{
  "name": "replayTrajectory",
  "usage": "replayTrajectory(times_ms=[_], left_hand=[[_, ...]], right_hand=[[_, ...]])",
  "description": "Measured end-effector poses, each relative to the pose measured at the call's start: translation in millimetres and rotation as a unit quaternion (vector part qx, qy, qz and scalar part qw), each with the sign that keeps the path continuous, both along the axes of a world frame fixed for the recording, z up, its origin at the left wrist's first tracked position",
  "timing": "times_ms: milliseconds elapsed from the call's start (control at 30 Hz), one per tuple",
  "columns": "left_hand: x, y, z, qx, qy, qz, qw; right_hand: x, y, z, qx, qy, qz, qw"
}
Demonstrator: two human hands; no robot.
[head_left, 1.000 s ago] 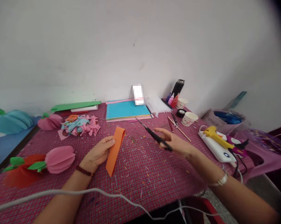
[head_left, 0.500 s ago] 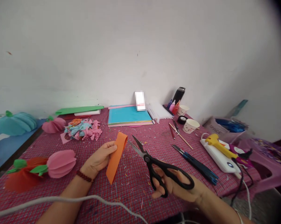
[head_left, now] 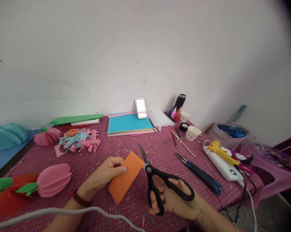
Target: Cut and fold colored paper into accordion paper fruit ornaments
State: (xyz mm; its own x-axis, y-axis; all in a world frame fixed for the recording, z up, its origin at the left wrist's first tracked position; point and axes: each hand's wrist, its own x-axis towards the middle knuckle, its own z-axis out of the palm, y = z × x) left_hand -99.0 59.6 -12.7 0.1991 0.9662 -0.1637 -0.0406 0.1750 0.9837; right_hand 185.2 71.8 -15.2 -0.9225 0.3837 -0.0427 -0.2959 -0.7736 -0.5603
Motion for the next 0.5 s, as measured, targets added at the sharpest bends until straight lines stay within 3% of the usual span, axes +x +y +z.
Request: replayTrajectory(times_ms=[167,367,500], left_hand=[[2,-1,4.9,0.029,0.061,-0.023,0.997],[3,-1,9.8,0.028,0.076,-0.034,0.996],[2,0,7.7,0.026,0.071,-0.024,0.997]], right_hand=[[-9,-19,4.8,0.002,0.024,-0.043,0.999],[-12,-31,-0.5,0.008,-0.024,-0.076,0.997],[-8,-34,3.4,0.090,-0.062,-0.089,0.990]])
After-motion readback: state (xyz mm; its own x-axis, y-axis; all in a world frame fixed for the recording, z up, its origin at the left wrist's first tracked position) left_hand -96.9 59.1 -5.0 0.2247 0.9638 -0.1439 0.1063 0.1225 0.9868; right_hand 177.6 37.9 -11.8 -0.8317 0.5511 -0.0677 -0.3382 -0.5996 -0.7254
